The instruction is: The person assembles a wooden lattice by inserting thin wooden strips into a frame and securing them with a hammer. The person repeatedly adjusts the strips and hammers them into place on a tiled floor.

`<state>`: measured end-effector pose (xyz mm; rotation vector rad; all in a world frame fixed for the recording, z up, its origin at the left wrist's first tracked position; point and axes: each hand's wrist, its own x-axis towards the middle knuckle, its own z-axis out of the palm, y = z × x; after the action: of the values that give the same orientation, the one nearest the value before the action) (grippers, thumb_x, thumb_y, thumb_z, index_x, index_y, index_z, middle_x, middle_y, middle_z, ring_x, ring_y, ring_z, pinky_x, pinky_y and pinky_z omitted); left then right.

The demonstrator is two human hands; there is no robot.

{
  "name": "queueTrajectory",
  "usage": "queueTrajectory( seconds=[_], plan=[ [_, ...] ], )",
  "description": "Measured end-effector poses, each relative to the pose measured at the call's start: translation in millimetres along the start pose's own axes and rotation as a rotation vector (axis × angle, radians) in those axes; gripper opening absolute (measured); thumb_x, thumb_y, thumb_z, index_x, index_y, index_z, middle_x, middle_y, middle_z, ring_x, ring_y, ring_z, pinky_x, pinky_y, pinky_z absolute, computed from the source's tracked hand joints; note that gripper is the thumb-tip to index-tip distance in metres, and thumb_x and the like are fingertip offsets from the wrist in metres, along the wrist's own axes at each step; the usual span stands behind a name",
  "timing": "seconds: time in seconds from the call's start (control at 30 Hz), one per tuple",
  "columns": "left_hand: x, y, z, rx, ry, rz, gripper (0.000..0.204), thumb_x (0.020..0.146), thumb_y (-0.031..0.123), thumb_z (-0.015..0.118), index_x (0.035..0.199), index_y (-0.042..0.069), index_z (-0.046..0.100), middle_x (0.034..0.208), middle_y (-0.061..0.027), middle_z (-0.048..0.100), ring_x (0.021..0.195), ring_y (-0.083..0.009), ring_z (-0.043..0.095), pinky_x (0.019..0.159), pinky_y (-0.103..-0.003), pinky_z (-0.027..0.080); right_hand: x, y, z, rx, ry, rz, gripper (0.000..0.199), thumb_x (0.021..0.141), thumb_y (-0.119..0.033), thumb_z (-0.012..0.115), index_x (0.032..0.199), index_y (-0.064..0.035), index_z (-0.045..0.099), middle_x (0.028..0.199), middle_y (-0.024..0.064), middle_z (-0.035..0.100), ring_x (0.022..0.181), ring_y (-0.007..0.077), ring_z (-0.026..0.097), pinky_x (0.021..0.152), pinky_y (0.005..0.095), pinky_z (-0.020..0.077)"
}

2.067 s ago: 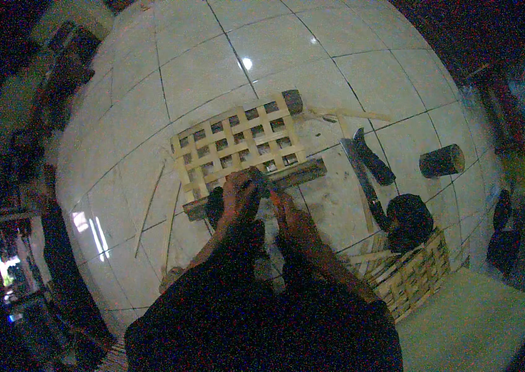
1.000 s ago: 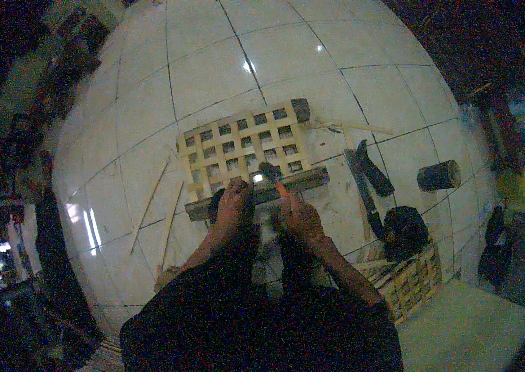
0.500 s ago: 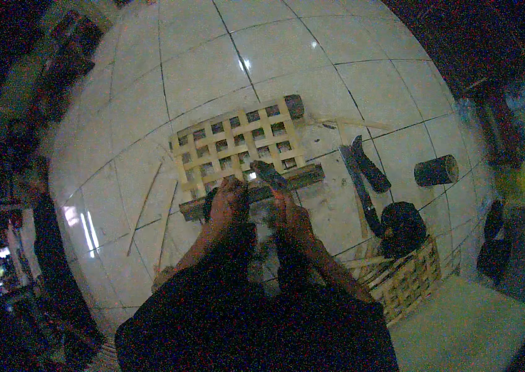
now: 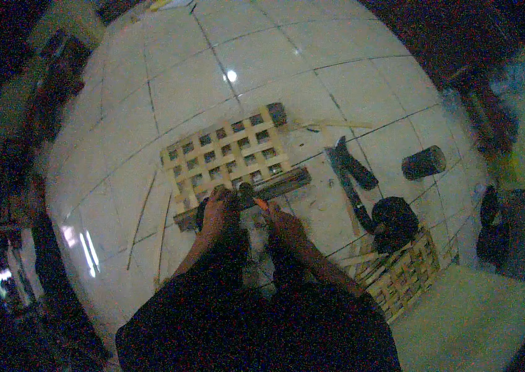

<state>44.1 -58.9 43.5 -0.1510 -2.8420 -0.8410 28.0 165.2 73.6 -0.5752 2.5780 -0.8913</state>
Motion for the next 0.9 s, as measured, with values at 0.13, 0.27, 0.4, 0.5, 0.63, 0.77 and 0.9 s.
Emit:
queueTrajectory(
  seconds=[0.13, 0.27, 0.4, 0.5, 0.63, 0.77, 0.9],
  plan=[
    [-10.7, -23.2, 25.2, -0.329, -0.067, -0.241, 0.038, 0.069, 0.002, 0.065, 0.107, 0.005, 0.062, 0.098, -0.0144, 0.057, 0.095, -0.0354, 0.054, 0.078, -0.041, 0.049, -12.3, 5.2, -23.0, 0.066, 0.09, 0.082, 0.026, 0.098, -0.032, 0.043, 0.108, -0.0083, 0.042, 0.073, 0.0228, 0.061, 0.069, 0.0444, 0.06, 0.06, 0.0534, 0.0453],
    [-10.7, -39.4, 51.9, -0.377, 0.005, -0.24, 0.04, 0.069, 0.003, 0.066, 0.109, 0.004, 0.061, 0.099, -0.0145, 0.058, 0.095, -0.0354, 0.054, 0.078, -0.042, 0.048, -60.8, 39.9, -12.5, 0.038, 0.098, 0.302, 0.027, 0.099, -0.033, 0.043, 0.107, -0.007, 0.046, 0.078, 0.0209, 0.062, 0.074, 0.0432, 0.061, 0.063, 0.0512, 0.0462],
    [-3.7, 8.6, 9.1, 0.093, -0.005, 0.003, 0.044, 0.067, 0.005, 0.067, 0.111, 0.002, 0.06, 0.102, -0.0147, 0.058, 0.097, -0.0363, 0.053, 0.082, -0.042, 0.047, -98.0, 68.7, -18.5, 0.096, 0.205, 0.332, 0.031, 0.098, -0.034, 0.046, 0.108, -0.0053, 0.052, 0.093, 0.0199, 0.062, 0.084, 0.0393, 0.061, 0.067, 0.0494, 0.0474],
    [0.1, 6.5, 10.5, 0.111, -0.101, -0.002, 0.046, 0.068, 0.007, 0.066, 0.112, 0.002, 0.059, 0.108, -0.0164, 0.056, 0.102, -0.0377, 0.053, 0.087, -0.043, 0.046, -101.0, 85.4, -20.7, -0.044, 0.174, 0.364, 0.028, 0.095, -0.031, 0.05, 0.102, -0.0044, 0.056, 0.096, 0.0192, 0.062, 0.087, 0.0366, 0.061, 0.07, 0.0471, 0.0488],
    [-6.5, -7.2, -1.6, 0.124, -0.16, -0.072, 0.044, 0.07, 0.008, 0.063, 0.114, 0.005, 0.06, 0.115, -0.0183, 0.056, 0.106, -0.0397, 0.052, 0.092, -0.045, 0.045, -105.6, 138.3, -34.0, -0.316, 0.274, 0.293, 0.026, 0.094, -0.029, 0.052, 0.099, -0.0038, 0.057, 0.094, 0.0182, 0.061, 0.086, 0.0342, 0.059, 0.071, 0.0449, 0.0487],
    [14.2, 23.1, -17.0, 0.028, -0.214, -0.044, 0.041, 0.076, 0.009, 0.06, 0.117, 0.008, 0.059, 0.116, -0.0185, 0.054, 0.108, -0.0399, 0.052, 0.092, -0.046, 0.046, -124.5, 224.6, -84.3, -0.508, 0.49, 0.384, 0.025, 0.094, -0.028, 0.053, 0.097, -0.0033, 0.057, 0.091, 0.0176, 0.06, 0.083, 0.0325, 0.059, 0.069, 0.0434, 0.048],
    [2.4, 12.4, 1.8, 0.166, -0.083, -0.002, 0.037, 0.077, 0.009, 0.06, 0.113, 0.0, 0.057, 0.112, -0.0162, 0.055, 0.107, -0.0385, 0.052, 0.085, -0.044, 0.048, -117.4, 263.3, -93.9, -0.557, 0.391, 0.488, 0.024, 0.094, -0.026, 0.054, 0.095, -0.0029, 0.056, 0.088, 0.0169, 0.06, 0.08, 0.0308, 0.058, 0.068, 0.0419, 0.0472]
  ],
)
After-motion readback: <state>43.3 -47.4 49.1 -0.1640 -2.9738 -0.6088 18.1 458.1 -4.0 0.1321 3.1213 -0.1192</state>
